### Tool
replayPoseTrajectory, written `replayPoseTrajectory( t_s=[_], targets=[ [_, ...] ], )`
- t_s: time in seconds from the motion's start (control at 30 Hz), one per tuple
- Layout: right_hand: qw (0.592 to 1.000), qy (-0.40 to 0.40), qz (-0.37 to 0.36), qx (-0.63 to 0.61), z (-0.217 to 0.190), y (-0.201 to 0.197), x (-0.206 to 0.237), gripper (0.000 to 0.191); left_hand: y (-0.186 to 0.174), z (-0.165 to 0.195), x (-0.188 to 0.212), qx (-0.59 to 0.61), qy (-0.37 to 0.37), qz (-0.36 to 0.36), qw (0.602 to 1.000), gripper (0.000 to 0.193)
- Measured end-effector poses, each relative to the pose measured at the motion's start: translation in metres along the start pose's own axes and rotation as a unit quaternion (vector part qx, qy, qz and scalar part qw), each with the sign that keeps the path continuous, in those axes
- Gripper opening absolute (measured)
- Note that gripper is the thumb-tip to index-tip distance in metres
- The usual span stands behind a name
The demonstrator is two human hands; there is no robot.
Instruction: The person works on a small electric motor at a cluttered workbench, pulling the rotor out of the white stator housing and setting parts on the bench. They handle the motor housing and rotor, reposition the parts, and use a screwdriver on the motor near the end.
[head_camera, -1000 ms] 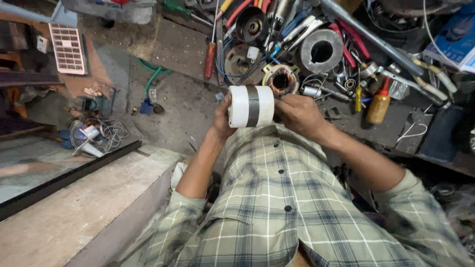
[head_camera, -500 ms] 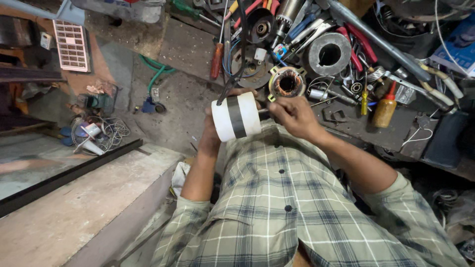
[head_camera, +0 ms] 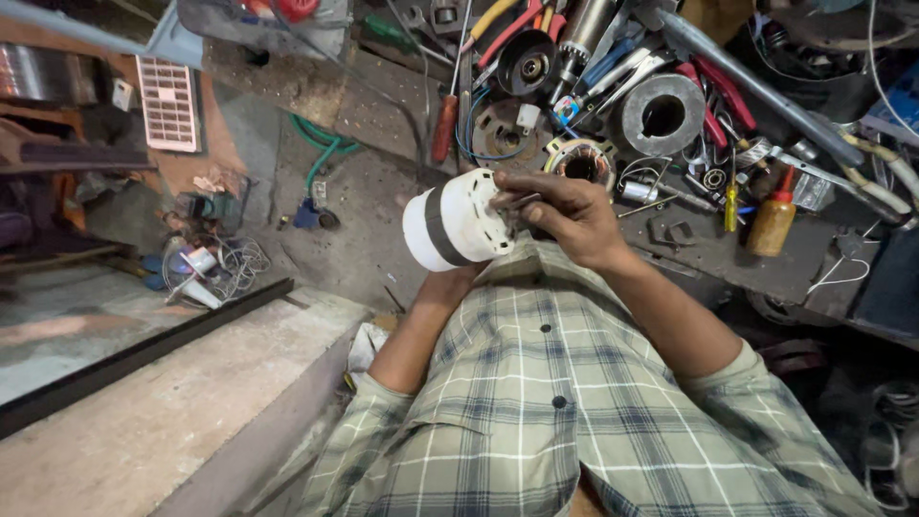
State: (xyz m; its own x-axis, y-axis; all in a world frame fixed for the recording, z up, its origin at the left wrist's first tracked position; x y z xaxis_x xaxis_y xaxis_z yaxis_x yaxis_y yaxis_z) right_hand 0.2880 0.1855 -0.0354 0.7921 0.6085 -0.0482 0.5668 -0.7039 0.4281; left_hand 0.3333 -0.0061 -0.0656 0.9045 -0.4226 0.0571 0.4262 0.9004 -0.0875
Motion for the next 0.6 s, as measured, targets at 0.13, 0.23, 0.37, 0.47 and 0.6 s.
replayPoseTrajectory(
  t_s=[0.13,0.23,0.37,0.47,0.6],
  targets=[
    [0.992,-0.031,0.030,0.122,-0.001,0.009,-0.001,0.018,0.003,-0.011,-0.002,0.438,0.046,0.003,0.898,0.058],
    [0.987,-0.056,0.065,0.139,0.003,0.015,0.001,0.014,0.007,-0.022,-0.007,0.650,0.112,-0.018,0.752,0.058],
    [0.984,-0.070,0.124,0.109,0.010,0.020,-0.004,0.011,0.001,-0.032,-0.007,0.285,0.051,0.035,0.957,0.057],
    [0.984,-0.024,0.170,0.047,0.009,0.025,-0.011,0.012,-0.003,-0.030,-0.011,0.288,0.087,0.030,0.953,0.072],
    [0.950,-0.037,0.250,-0.184,-0.002,0.033,-0.021,0.030,-0.006,-0.020,-0.021,0.626,0.161,0.008,0.763,0.089]
  ],
)
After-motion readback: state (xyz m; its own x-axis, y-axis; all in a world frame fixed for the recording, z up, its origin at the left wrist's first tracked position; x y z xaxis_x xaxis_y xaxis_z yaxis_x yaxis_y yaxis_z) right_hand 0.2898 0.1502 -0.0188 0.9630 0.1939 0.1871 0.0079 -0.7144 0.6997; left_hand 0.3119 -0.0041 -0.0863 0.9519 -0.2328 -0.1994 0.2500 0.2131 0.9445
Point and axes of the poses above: each hand's wrist, its own x-axis away from the middle knuckle, its own y-axis out of the palm, z = x × y, the point moved 1 cm from there along -x, towards the middle knuckle, and after that the axes turned 9 degrees about -z, right-handed, at the moved point
